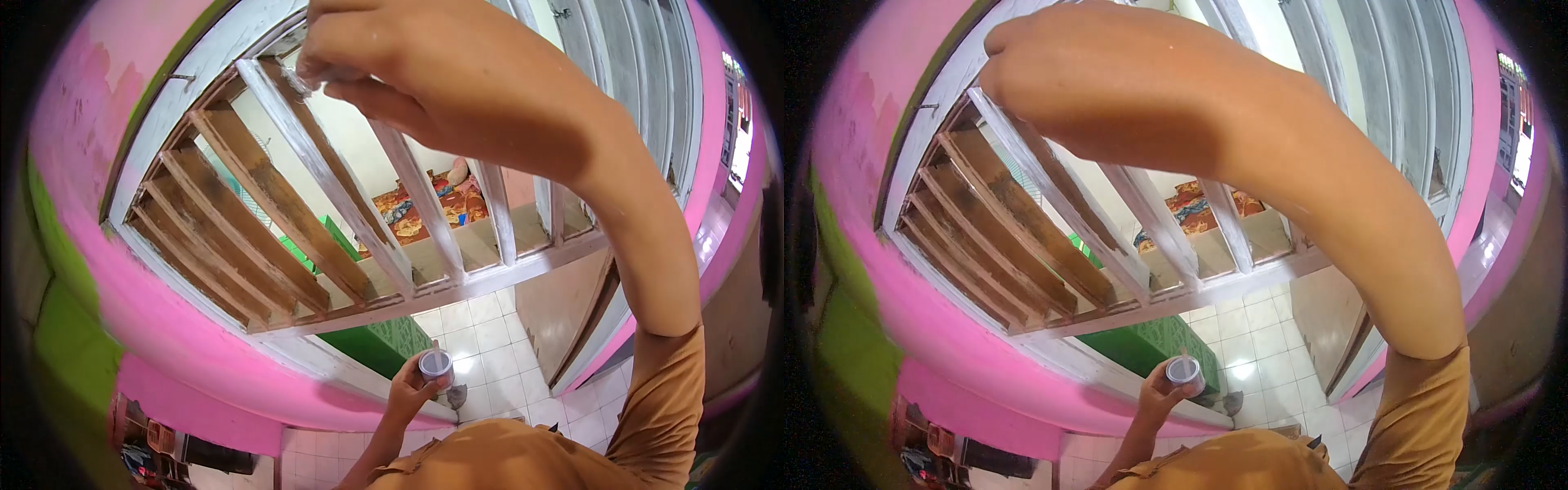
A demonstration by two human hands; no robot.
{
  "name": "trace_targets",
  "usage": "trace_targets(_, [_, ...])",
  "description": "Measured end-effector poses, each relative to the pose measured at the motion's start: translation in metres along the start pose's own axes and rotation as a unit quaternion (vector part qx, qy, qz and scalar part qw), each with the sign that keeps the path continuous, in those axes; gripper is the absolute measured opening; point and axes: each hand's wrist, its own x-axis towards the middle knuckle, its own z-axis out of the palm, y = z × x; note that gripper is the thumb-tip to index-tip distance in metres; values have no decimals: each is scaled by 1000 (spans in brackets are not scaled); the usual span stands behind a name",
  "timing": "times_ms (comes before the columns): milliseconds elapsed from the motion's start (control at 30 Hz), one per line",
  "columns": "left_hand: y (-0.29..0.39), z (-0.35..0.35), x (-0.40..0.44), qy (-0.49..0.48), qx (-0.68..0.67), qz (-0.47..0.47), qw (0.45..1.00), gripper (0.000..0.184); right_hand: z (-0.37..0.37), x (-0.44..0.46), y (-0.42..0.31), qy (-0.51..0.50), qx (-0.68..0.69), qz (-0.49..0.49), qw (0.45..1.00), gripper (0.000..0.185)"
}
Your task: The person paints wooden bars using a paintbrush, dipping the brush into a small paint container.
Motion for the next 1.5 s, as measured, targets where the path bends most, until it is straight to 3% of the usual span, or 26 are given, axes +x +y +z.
trace_targets(133, [3,1,-1,-2,-4,-19,1000,63,1,-1,-7,42,-117,8,992,17])
trace_targets(233, [2,1,0,2,-7,-12,1000,63,-8,1,-15,28,-74,35,996,16])
trace_targets(333, [-2,-2,0,7,6,-18,1000,63,-15,-2,-5,-44,6,-12,999,15])
trace_targets(433, [-3,-2,1,-6,-8,-14,1000,64,6,2,8,-12,-100,-99,990,15])
trace_targets(500, [-4,-1,2,-9,-13,-17,1000,65,20,12,10,56,-164,-63,983,17])
trace_targets(700, [-4,-1,3,-14,-25,-9,1000,64,12,-1,-13,23,-141,-52,988,19])
trace_targets(967, [-1,-1,1,-13,-24,-26,999,66,37,19,-8,65,-161,-19,985,21])
trace_targets(1200, [-11,-4,-1,1,-55,-15,998,69,20,9,-32,7,-158,15,987,24])
trace_targets(1500, [-11,-9,-1,6,-45,-4,999,63,12,11,-26,4,-178,30,984,27])
